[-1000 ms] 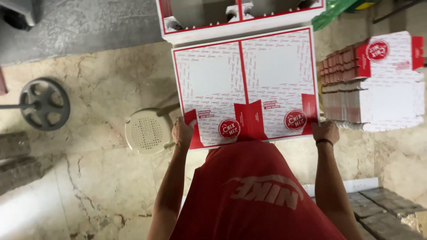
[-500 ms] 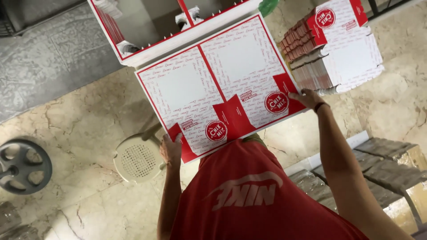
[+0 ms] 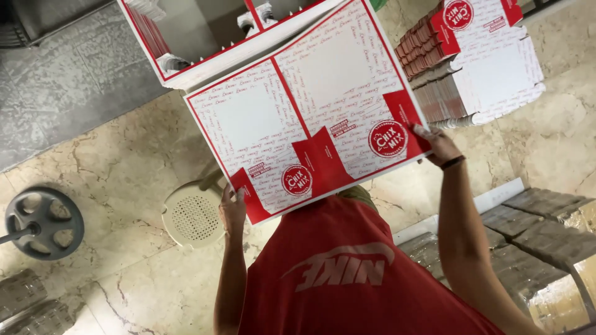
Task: Folding flat cardboard sheets into boxes for packaging
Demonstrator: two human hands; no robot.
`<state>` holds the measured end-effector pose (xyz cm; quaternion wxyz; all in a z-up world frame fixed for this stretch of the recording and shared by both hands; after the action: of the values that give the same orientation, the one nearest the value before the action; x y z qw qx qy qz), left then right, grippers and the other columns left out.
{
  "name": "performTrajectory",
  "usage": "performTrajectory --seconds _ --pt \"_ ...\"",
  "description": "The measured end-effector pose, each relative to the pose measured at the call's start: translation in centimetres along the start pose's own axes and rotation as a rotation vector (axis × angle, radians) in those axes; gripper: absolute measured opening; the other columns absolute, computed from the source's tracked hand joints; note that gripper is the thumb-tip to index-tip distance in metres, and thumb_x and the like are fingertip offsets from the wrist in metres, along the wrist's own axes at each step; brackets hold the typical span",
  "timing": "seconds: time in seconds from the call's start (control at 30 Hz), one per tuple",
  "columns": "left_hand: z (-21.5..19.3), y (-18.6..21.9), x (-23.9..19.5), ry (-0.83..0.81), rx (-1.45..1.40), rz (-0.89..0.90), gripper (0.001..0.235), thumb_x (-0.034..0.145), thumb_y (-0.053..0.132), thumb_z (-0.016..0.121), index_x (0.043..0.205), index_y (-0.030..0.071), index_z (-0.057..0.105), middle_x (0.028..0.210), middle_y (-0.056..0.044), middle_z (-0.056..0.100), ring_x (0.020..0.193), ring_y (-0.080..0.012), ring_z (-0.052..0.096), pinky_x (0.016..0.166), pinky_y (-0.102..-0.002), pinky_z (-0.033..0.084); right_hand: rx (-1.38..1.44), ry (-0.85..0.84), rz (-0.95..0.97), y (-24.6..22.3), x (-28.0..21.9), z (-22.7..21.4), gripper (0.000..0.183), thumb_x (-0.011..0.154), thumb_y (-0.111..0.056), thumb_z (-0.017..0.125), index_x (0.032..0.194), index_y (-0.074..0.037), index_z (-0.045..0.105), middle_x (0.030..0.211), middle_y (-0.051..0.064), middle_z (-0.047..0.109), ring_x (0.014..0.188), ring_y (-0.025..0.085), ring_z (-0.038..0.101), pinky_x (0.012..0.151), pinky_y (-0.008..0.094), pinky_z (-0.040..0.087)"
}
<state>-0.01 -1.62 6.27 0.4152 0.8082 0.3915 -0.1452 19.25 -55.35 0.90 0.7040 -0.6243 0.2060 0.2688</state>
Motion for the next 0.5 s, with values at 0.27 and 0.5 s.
performTrajectory --seconds 0.27,0.5 --pt "0.6 -3.9 -1.3 -0.054 -0.115 -0.08 0.059 0.101 0.023 0.059 0.157 0.009 0.043 0.129 -0.035 0.062 0.122 -0.0496 0.06 0.101 -0.06 0.048 -0.121 0.099 0.036 6.9 0.0 -1.0 0.039 0.1 -0.036 0.075 0.112 0.001 0.069 0.081 0.029 0.065 0.054 0.043 0.068 0.041 0.048 0.061" --pt "1.2 -9.8 -3.9 -0.129 -0.25 -0.254 0.061 0.097 0.019 0.067 0.154 0.013 0.048 0.116 -0.036 0.066 0.093 -0.0502 0.07 0.056 -0.053 0.064 -0.199 0.129 0.137 12.0 -1.4 -3.6 0.055 0.096 -0.047 0.08 0.116 0.003 0.068 0.084 0.03 0.064 0.056 0.042 0.068 0.04 0.045 0.062"
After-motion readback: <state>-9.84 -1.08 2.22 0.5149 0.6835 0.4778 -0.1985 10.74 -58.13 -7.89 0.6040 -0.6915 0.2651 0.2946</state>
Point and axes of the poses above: each hand's wrist, its own x-axis towards the middle knuckle, its own z-axis out of the palm, y = z × x, the point moved 1 cm from there along x, towards the middle knuckle
